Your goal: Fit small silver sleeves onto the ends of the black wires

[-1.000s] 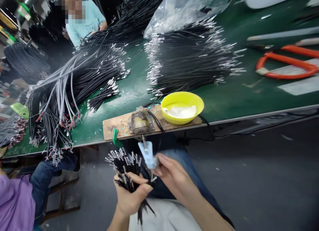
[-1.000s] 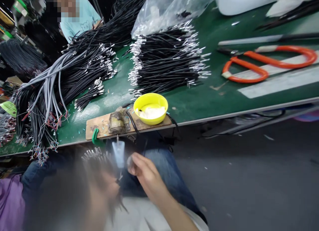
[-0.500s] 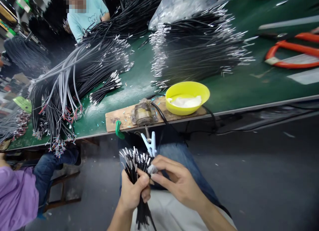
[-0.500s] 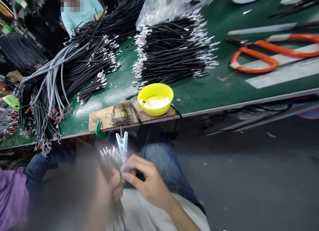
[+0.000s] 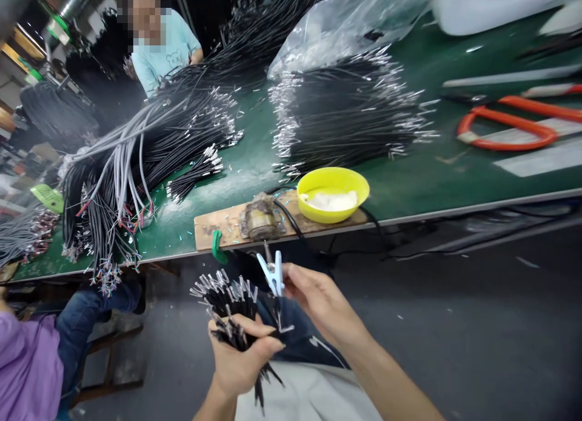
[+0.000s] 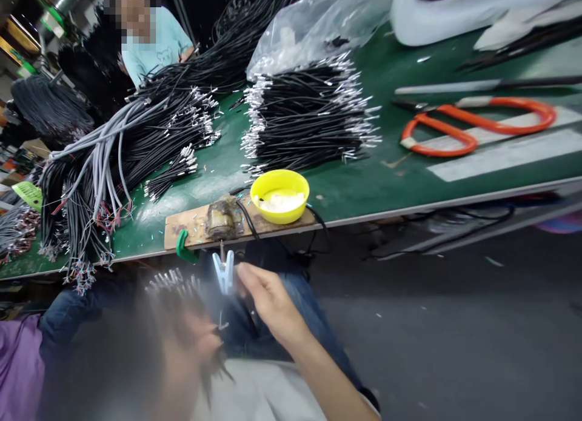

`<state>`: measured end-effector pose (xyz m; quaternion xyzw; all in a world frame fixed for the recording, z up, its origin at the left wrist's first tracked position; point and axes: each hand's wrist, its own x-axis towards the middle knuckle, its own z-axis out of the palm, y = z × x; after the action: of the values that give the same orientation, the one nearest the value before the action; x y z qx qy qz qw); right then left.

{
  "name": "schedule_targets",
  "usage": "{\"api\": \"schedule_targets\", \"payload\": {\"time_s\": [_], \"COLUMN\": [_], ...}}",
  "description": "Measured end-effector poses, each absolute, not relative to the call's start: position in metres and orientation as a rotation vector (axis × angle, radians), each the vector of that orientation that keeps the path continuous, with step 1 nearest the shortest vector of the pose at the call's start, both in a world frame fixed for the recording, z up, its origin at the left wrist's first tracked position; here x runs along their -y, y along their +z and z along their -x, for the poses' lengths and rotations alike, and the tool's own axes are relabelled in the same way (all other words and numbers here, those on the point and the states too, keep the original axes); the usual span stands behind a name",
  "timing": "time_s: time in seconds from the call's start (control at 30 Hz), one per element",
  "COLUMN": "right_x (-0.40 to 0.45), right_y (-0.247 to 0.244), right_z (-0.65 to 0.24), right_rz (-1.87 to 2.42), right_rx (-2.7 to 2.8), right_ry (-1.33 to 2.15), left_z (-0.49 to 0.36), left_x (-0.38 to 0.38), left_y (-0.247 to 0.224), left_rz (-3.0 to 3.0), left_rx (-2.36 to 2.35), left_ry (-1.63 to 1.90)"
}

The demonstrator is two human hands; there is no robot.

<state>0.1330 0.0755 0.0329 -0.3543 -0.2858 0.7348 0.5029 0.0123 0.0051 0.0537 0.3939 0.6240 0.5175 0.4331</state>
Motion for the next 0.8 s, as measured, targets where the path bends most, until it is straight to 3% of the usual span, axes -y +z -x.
{"api": "schedule_targets", "payload": {"time_s": [0.5, 0.8], "right_x": [-0.092, -0.084], "right_y": [0.052, 0.035], "right_z": [-0.117, -0.116], "right_rz": [0.670, 0.733], "right_rx": [0.350, 0.228], "right_ry": [1.956, 2.012], "left_z": [-0.023, -0.023], "left_x": [-0.033, -0.030], "left_y": [0.073, 0.066], "left_rz": [-1.153, -1.090], "left_rx": [-1.652, -1.622], "left_ry": [1.314, 1.337]}}
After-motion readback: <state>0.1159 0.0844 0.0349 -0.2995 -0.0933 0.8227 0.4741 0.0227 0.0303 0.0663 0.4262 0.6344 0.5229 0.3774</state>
